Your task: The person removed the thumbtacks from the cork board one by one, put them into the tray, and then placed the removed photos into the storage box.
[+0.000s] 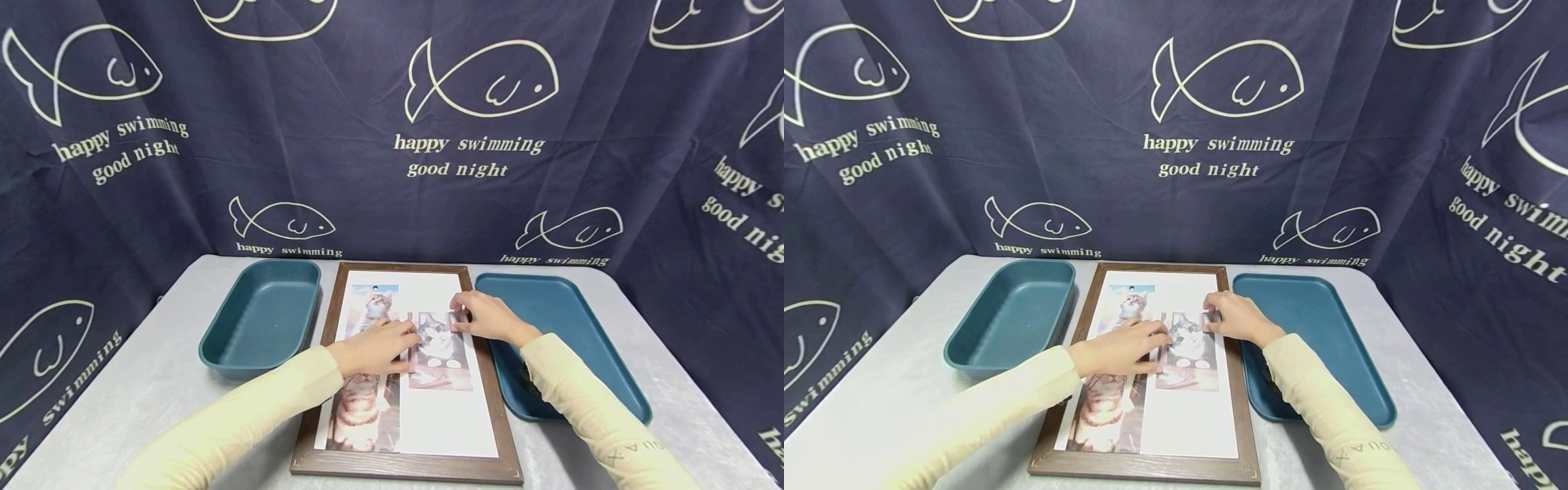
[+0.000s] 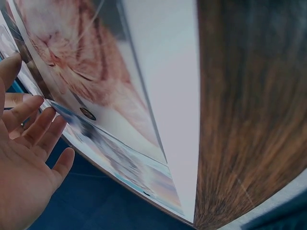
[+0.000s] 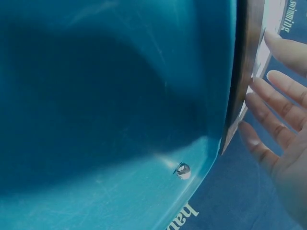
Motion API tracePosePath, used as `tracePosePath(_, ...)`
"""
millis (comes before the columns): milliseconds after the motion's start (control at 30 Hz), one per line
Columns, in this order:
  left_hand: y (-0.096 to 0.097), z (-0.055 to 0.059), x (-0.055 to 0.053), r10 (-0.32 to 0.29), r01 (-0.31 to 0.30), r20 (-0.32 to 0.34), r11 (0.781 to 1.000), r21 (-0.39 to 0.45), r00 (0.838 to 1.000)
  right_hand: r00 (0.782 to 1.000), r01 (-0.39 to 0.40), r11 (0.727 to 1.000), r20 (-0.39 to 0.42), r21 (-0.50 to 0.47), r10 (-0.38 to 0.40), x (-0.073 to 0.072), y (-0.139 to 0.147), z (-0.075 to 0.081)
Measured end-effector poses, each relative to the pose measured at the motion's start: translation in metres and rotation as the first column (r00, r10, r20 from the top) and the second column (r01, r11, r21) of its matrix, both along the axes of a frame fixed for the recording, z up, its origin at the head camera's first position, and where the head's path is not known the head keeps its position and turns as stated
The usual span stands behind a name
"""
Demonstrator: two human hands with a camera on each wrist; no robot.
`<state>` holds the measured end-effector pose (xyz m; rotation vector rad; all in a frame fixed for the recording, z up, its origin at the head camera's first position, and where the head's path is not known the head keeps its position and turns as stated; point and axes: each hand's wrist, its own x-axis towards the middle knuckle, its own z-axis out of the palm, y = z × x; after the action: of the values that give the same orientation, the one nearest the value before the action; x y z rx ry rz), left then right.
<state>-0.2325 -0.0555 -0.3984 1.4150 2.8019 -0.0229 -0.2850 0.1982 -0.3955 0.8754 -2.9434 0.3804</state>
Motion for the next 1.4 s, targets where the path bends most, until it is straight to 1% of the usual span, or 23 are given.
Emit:
tracePosePath(167, 0.001, 0.002, 0.001, 0.003, -0.003, -0.005, 1.0, -0.015, 1.0, 1.0, -0.002, 1.0, -0.009, 0.011, 0.002, 0.0, 0.0, 0.0)
tracePosePath(300, 0.0, 0.006, 0.001, 0.001, -0.001, -0.009, 1.0, -0.001, 1.0, 1.0, -0.003, 1.0, -0.014, 0.014, 0.003, 0.001, -0.001, 0.0)
tracePosePath(433, -0.002, 0.012, 0.002, -0.001, 0.001, -0.026, 1.0, 0.008, 1.0, 1.0, -0.003, 1.0, -0.021, 0.015, 0.004, 0.0, 0.0, 0.0)
tracePosePath(600, -0.006, 0.021, 0.002, 0.027, -0.027, -0.023, 1.0, 0.001, 0.999, 1.0, -0.009, 1.0, -0.026, 0.013, 0.009, 0.0, 0.0, -0.001)
tracePosePath(733, -0.011, 0.028, 0.0, 0.042, -0.042, -0.031, 0.999, 0.005, 0.999, 1.0, -0.001, 1.0, -0.02, 0.006, 0.001, -0.001, 0.0, -0.001)
tracePosePath(933, -0.023, 0.037, -0.005, 0.045, -0.042, -0.051, 0.997, 0.059, 0.998, 1.0, -0.004, 1.0, -0.007, -0.008, 0.004, -0.002, 0.0, 0.0)
tracePosePath(1100, -0.033, 0.043, -0.007, 0.065, -0.059, -0.044, 0.992, 0.114, 0.997, 0.999, -0.046, 0.997, 0.015, -0.067, 0.047, -0.003, 0.0, -0.001)
tracePosePath(1167, -0.038, 0.046, -0.007, 0.074, -0.069, -0.04, 0.989, 0.131, 0.996, 0.997, -0.075, 0.992, 0.02, -0.101, 0.078, -0.005, 0.001, -0.003)
tracePosePath(1300, -0.047, 0.049, -0.007, 0.094, -0.089, -0.027, 0.985, 0.147, 0.995, 0.992, -0.118, 0.981, 0.026, -0.153, 0.124, -0.007, 0.001, -0.004)
tracePosePath(1400, -0.054, 0.051, -0.006, 0.116, -0.113, -0.011, 0.981, 0.155, 0.993, 0.99, -0.131, 0.976, 0.027, -0.172, 0.138, -0.007, 0.001, -0.005)
